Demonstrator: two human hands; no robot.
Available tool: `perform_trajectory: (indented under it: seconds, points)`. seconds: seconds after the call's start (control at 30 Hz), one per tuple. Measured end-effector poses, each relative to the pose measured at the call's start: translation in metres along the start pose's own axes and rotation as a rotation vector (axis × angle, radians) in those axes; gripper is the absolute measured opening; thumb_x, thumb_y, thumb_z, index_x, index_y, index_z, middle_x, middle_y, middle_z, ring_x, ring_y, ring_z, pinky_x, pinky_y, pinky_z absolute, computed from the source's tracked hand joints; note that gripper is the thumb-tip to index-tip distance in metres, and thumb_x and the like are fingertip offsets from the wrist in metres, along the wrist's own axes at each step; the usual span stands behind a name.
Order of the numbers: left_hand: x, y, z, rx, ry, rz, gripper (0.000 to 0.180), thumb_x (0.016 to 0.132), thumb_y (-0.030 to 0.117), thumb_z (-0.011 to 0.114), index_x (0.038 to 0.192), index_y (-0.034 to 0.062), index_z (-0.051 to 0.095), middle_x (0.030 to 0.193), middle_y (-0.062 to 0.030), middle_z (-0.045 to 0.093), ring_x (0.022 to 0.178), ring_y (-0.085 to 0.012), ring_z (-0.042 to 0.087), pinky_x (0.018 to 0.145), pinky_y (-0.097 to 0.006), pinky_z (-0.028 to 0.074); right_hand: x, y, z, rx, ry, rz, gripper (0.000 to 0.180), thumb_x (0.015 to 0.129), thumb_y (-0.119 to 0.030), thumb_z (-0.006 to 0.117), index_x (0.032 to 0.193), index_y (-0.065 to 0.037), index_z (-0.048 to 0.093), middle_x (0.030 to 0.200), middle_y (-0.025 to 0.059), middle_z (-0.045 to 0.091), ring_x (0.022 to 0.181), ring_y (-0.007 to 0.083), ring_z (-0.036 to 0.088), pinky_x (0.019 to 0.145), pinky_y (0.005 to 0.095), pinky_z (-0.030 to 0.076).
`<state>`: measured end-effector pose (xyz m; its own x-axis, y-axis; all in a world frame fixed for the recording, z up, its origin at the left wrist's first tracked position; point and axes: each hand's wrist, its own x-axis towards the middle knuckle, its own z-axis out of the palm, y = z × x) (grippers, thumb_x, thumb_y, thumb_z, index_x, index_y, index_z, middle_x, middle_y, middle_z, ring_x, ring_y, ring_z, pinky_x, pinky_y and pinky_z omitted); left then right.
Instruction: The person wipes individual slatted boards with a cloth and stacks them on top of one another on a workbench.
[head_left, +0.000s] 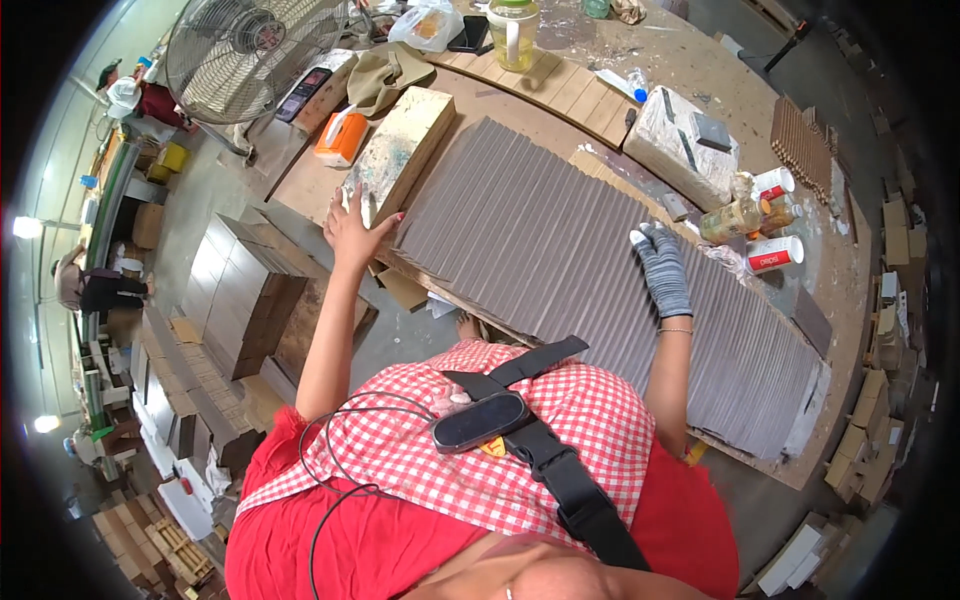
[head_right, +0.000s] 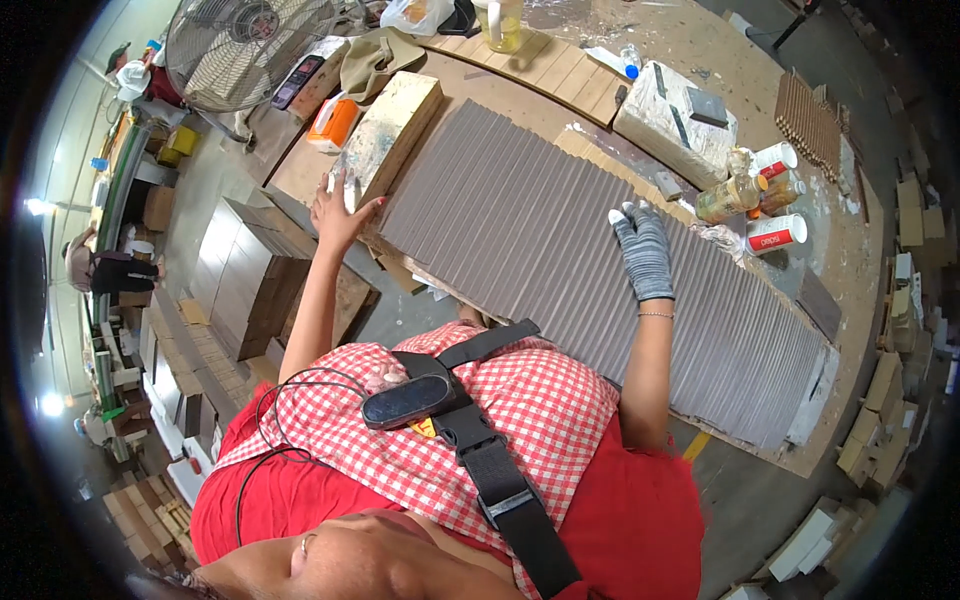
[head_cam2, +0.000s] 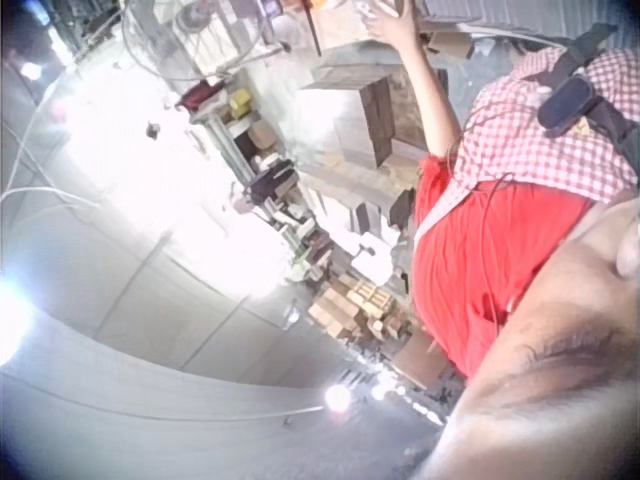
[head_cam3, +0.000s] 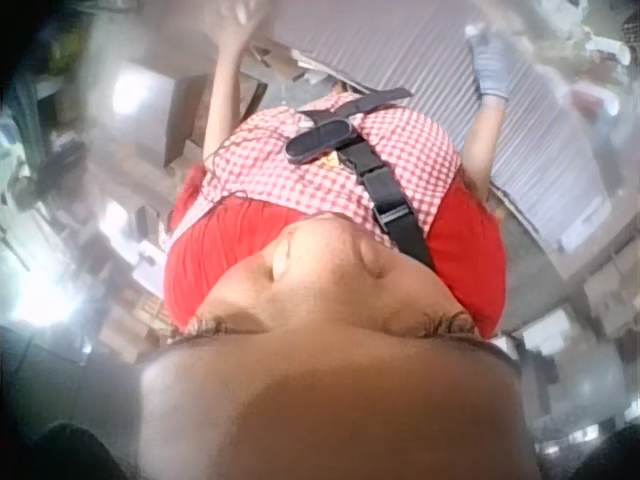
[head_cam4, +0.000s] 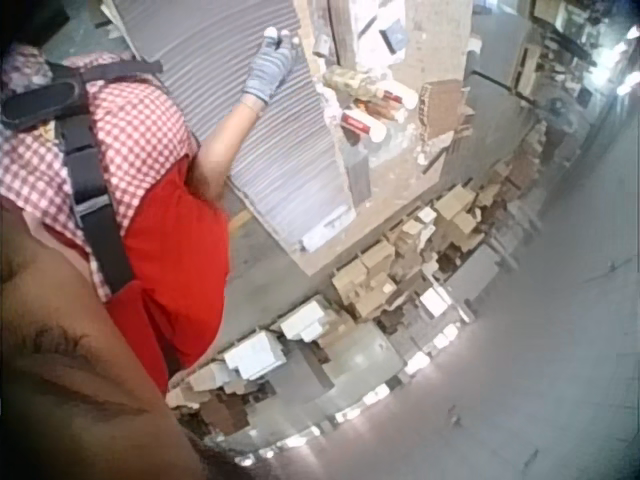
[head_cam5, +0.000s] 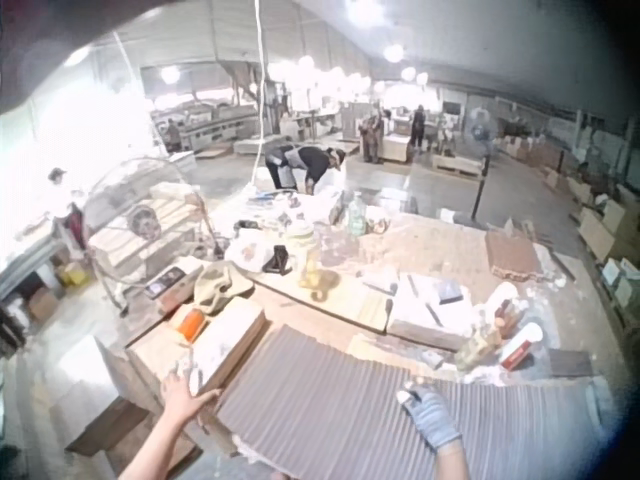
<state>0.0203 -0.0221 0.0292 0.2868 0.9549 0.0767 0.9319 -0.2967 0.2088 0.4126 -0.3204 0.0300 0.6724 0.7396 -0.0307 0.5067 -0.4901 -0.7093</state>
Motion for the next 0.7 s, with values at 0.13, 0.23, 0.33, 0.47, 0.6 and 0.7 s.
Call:
perform_trajectory:
  seconds: [0.13,0.23,0.33,0.47,0.6,0.7]
  points:
    - [0.008,-0.021,0.001,-0.018,-0.001,-0.016,0.102,0.065,0.061,0.078,0.150,0.0247,0.033,0.150,-0.0264,0.028,0.136,-0.0456,0.030,0.111,-0.056,0.021,-0.012,0.003,0.024,-0.093,0.140,0.005,0.047,0.089,-0.036,0.067,0.119,0.001,0.063,0.132,0.0215,0.055,0.128,0.0364,0.047,0.109,0.0418,0.035]
    - [0.012,-0.028,0.008,-0.011,-0.050,-0.049,0.111,0.060,0.053,0.083,0.151,0.0212,0.028,0.152,-0.0313,0.022,0.138,-0.0461,0.025,0.110,-0.060,0.019,-0.013,0.009,0.042,-0.191,0.255,-0.020,0.047,0.090,-0.036,0.066,0.121,-0.001,0.062,0.136,0.0209,0.052,0.129,0.0365,0.046,0.111,0.0430,0.032]
    - [0.013,-0.034,0.011,-0.060,-0.046,-0.043,0.112,0.059,0.048,0.084,0.151,0.0182,0.027,0.152,-0.0308,0.021,0.139,-0.0457,0.025,0.111,-0.059,0.019,-0.023,-0.006,0.050,-0.280,0.327,-0.042,0.045,0.091,-0.033,0.064,0.126,-0.005,0.060,0.140,0.0200,0.049,0.131,0.0353,0.044,0.114,0.0440,0.028]
    - [0.018,-0.049,0.017,-0.167,0.001,0.018,0.111,0.056,0.036,0.087,0.148,0.0086,0.031,0.142,-0.0269,0.035,0.130,-0.0434,0.035,0.108,-0.048,0.034,-0.029,-0.017,0.049,-0.392,0.316,-0.017,0.044,0.090,-0.030,0.065,0.127,-0.007,0.059,0.141,0.0177,0.049,0.133,0.0337,0.042,0.114,0.0433,0.028]
    - [0.018,-0.053,0.022,-0.218,0.051,0.066,0.109,0.054,0.029,0.088,0.147,0.0052,0.034,0.137,-0.0250,0.038,0.126,-0.0422,0.038,0.106,-0.044,0.037,-0.030,-0.015,0.047,-0.354,0.321,-0.014,0.044,0.090,-0.029,0.065,0.128,-0.007,0.059,0.140,0.0168,0.050,0.133,0.0332,0.042,0.114,0.0434,0.029]
    - [0.019,-0.054,0.022,-0.262,0.059,0.082,0.109,0.053,0.026,0.088,0.146,0.0066,0.035,0.139,-0.0248,0.036,0.127,-0.0423,0.037,0.107,-0.045,0.035,-0.030,-0.016,0.047,-0.338,0.322,-0.010,0.044,0.090,-0.029,0.065,0.128,-0.008,0.059,0.140,0.0170,0.049,0.133,0.0330,0.041,0.114,0.0431,0.028]
